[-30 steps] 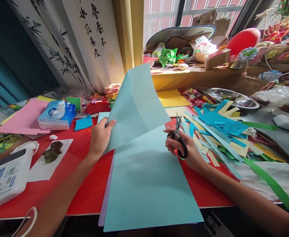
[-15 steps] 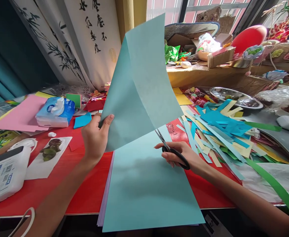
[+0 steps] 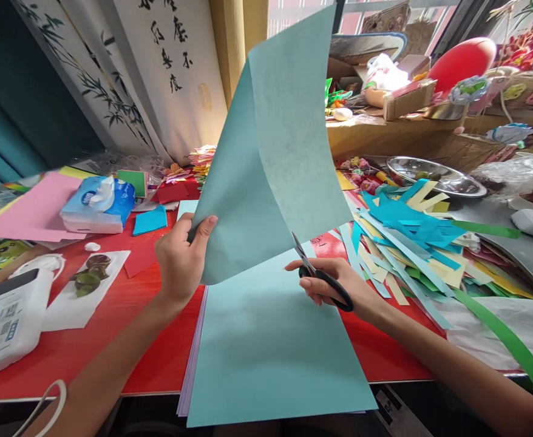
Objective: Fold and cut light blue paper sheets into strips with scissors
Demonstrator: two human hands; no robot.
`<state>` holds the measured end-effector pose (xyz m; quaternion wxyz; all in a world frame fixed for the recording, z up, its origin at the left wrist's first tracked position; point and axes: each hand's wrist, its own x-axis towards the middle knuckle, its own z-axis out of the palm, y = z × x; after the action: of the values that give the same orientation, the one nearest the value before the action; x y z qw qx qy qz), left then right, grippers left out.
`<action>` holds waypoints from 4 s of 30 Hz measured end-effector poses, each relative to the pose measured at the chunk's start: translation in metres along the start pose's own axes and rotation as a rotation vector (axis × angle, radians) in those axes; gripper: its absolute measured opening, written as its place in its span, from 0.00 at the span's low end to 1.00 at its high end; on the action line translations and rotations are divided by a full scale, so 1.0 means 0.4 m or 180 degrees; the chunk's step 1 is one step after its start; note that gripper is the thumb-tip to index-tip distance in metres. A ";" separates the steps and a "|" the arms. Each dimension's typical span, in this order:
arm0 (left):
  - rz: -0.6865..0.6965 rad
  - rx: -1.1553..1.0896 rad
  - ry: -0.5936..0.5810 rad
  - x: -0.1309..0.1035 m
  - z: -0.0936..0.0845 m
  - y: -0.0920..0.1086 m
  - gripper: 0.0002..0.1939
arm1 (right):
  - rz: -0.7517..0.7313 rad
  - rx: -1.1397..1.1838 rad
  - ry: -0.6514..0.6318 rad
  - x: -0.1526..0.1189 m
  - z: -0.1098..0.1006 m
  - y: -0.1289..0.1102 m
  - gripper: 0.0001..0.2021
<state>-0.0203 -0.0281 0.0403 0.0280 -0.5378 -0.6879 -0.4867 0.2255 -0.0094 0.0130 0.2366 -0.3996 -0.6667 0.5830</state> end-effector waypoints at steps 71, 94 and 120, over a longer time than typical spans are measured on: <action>-0.0146 -0.0419 -0.0279 -0.039 0.010 0.024 0.24 | -0.0320 0.0226 0.0365 -0.005 0.015 -0.006 0.12; -0.0004 -0.0280 -0.0241 -0.044 0.001 0.036 0.20 | -0.0264 0.0306 0.0427 -0.019 0.016 -0.027 0.19; -0.0100 -0.0422 -0.0770 -0.053 0.001 0.049 0.22 | -0.0174 0.0217 0.0424 -0.015 0.007 -0.030 0.20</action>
<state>0.0039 -0.0439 0.0407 -0.0984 -0.5824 -0.6609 -0.4630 0.2238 -0.0158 0.0248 0.3097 -0.4109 -0.6399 0.5707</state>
